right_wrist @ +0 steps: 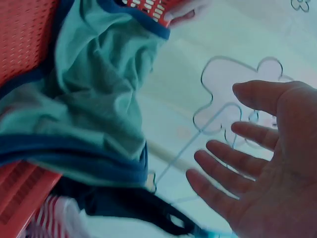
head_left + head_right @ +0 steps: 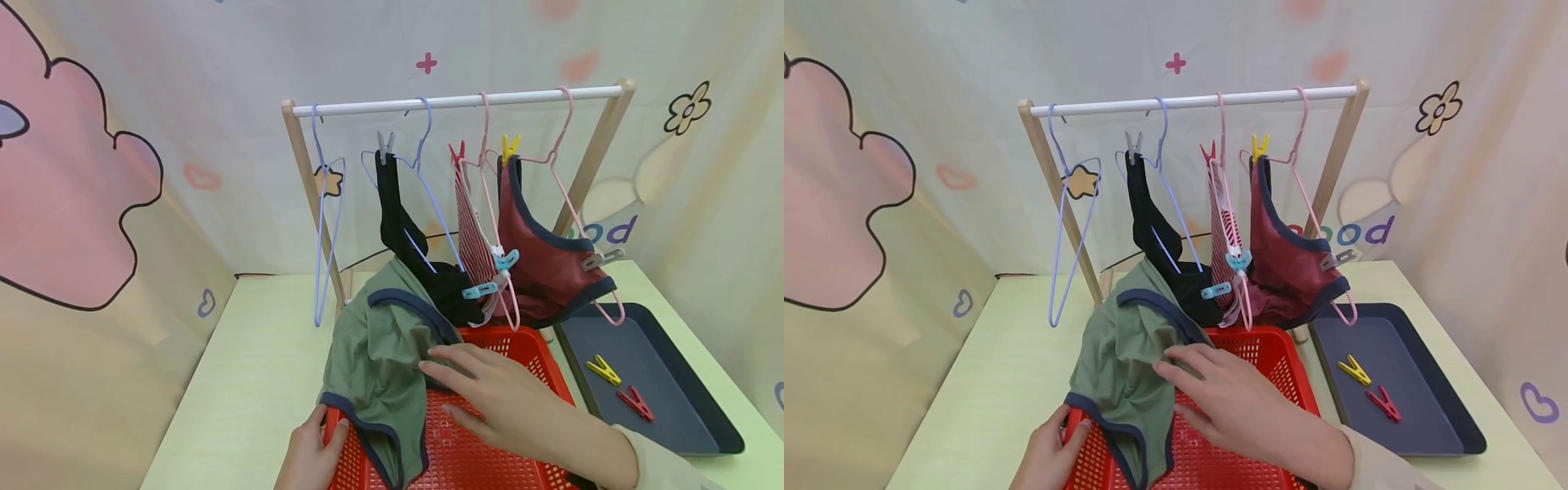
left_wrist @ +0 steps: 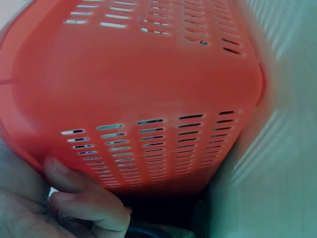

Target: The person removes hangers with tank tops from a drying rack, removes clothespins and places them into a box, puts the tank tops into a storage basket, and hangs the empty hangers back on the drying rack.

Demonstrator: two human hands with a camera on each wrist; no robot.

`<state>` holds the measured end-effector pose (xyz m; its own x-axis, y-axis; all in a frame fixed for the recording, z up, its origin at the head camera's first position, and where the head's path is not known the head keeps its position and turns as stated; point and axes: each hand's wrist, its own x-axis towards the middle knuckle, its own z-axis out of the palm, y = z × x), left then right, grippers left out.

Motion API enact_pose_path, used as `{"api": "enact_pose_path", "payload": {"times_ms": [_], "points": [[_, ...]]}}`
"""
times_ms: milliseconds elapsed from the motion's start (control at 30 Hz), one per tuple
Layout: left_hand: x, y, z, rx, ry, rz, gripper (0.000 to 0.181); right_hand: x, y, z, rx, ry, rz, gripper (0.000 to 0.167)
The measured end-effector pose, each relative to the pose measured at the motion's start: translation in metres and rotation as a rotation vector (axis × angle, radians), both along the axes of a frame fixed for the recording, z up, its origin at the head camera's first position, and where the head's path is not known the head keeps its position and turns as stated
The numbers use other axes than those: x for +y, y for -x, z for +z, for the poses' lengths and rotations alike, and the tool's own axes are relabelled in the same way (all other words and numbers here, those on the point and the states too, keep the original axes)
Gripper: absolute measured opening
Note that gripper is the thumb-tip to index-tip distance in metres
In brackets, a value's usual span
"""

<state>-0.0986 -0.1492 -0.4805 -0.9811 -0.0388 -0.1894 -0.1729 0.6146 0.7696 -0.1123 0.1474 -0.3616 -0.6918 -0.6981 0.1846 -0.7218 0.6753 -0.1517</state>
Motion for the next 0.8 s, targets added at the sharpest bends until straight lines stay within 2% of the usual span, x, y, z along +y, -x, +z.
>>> {"api": "enact_pose_path", "payload": {"times_ms": [200,367,600,800], "points": [[0.001,0.001,-0.001,0.001,0.005,0.003,0.031,-0.037,0.019,-0.003,0.138,-0.010,0.047,0.057],[-0.001,0.000,-0.003,0.021,0.010,0.009,0.032,-0.064,0.033,-0.011,0.237,-0.067,0.052,0.055],[-0.001,0.000,-0.006,0.034,-0.011,-0.005,0.026,-0.093,0.062,-0.023,0.380,-0.173,-0.024,0.049],[-0.001,0.001,-0.004,0.025,-0.005,0.017,0.026,-0.113,0.084,-0.030,0.398,-0.318,-0.130,0.061]]}}
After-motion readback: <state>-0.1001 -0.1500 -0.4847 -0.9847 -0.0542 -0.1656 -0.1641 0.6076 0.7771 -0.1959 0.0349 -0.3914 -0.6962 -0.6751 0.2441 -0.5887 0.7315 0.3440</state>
